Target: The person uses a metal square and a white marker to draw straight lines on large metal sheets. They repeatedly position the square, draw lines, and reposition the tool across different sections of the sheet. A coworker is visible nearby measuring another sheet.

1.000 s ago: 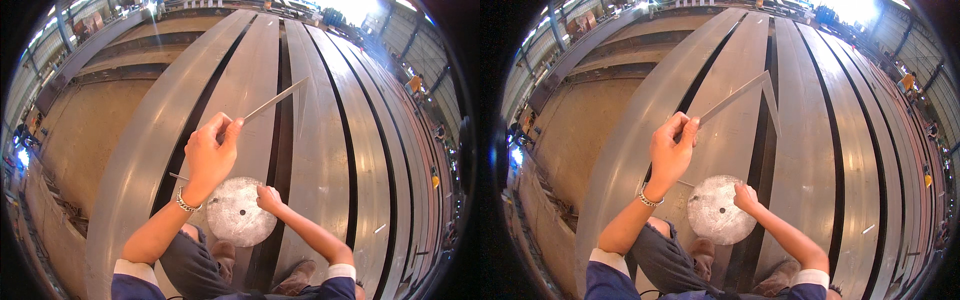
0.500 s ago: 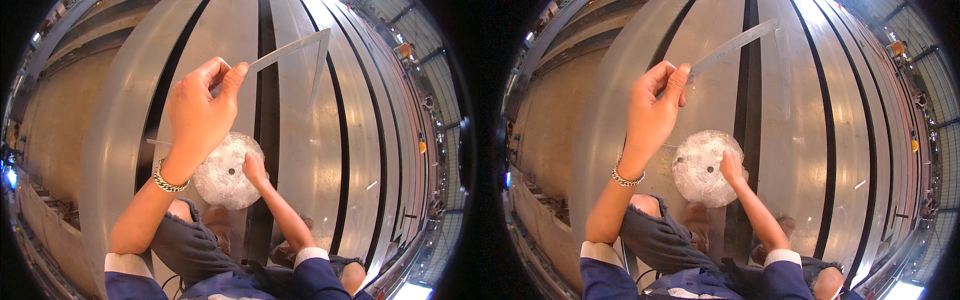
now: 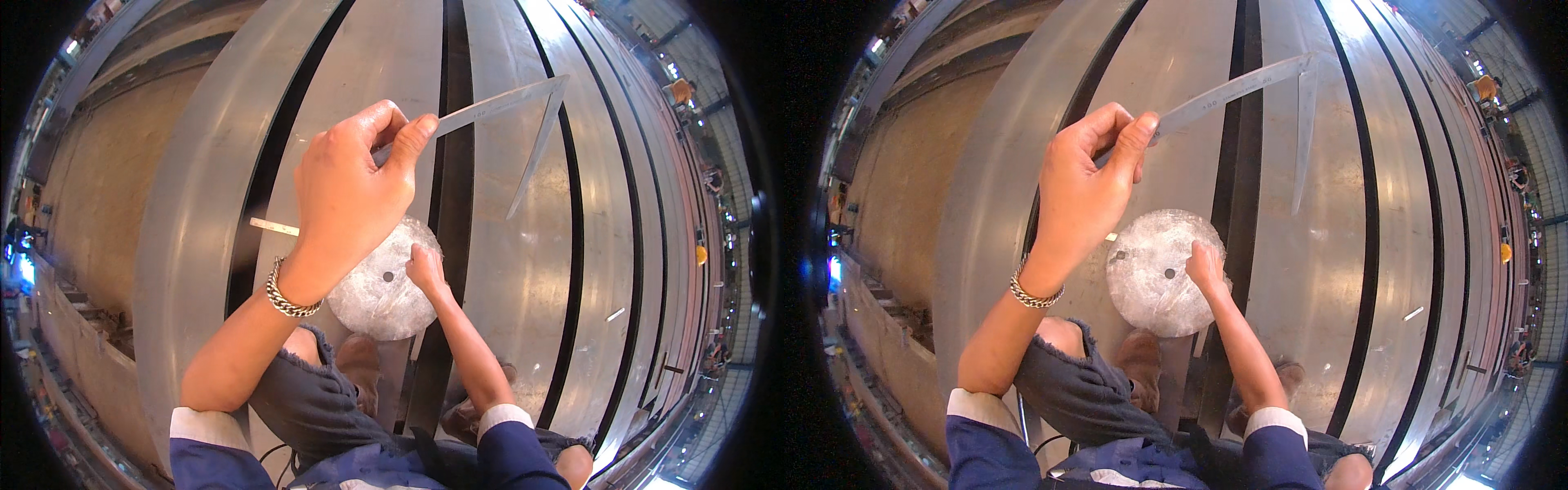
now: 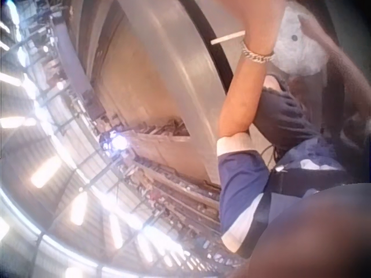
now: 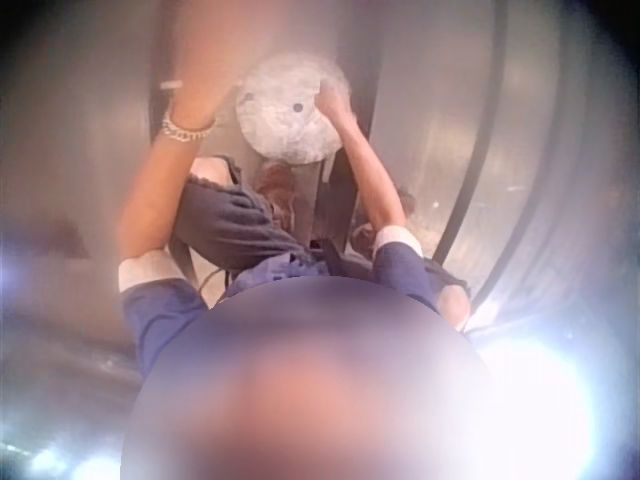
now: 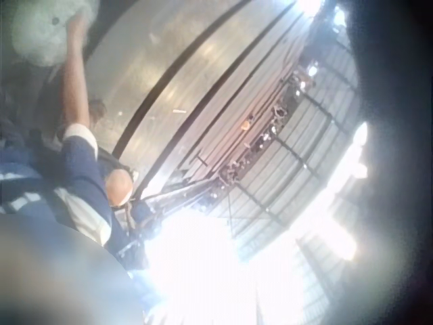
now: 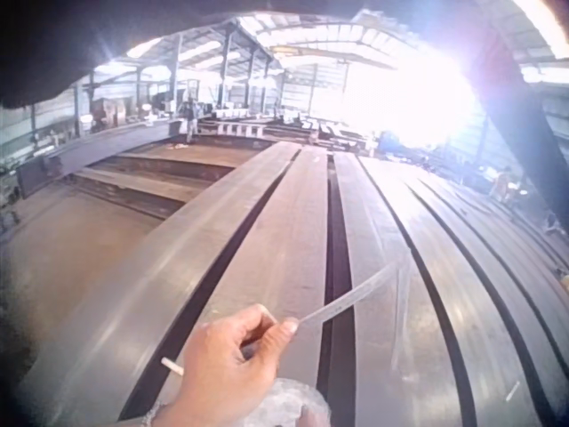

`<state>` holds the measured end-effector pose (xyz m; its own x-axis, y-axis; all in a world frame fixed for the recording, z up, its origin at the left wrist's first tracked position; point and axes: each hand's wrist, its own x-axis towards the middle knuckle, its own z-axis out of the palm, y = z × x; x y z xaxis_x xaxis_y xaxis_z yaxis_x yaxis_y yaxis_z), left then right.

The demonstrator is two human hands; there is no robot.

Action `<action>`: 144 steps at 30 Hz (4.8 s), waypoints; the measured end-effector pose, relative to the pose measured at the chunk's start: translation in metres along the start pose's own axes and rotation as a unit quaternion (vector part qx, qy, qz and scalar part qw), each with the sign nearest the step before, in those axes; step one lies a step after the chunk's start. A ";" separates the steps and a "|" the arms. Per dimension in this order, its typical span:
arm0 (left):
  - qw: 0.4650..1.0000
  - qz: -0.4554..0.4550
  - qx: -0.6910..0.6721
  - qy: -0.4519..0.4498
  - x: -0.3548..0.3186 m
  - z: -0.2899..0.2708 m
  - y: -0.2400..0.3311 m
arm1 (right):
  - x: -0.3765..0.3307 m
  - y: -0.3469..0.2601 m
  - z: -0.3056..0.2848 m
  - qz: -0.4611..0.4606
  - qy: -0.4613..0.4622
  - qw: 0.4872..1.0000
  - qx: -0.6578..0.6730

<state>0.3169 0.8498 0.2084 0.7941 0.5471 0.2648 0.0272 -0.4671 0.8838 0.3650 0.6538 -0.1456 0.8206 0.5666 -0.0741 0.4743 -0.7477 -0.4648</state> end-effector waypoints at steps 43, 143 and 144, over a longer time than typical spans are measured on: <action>0.998 -0.015 0.060 -0.014 0.003 0.009 0.002 | -0.019 -0.023 0.014 -0.047 -0.089 0.995 -0.027; 0.997 -0.010 0.052 -0.060 -0.013 -0.004 0.013 | -0.019 -0.060 0.024 -0.038 0.054 0.996 -0.055; 0.997 -0.005 0.061 -0.057 -0.014 -0.001 0.015 | -0.021 -0.054 0.023 -0.070 0.032 0.995 -0.058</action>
<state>0.3056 0.8365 0.2184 0.8568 0.4734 0.2043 0.1039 -0.5466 0.8309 0.3147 0.6907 -0.1394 0.7613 0.6471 0.0417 0.6153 -0.7006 -0.3613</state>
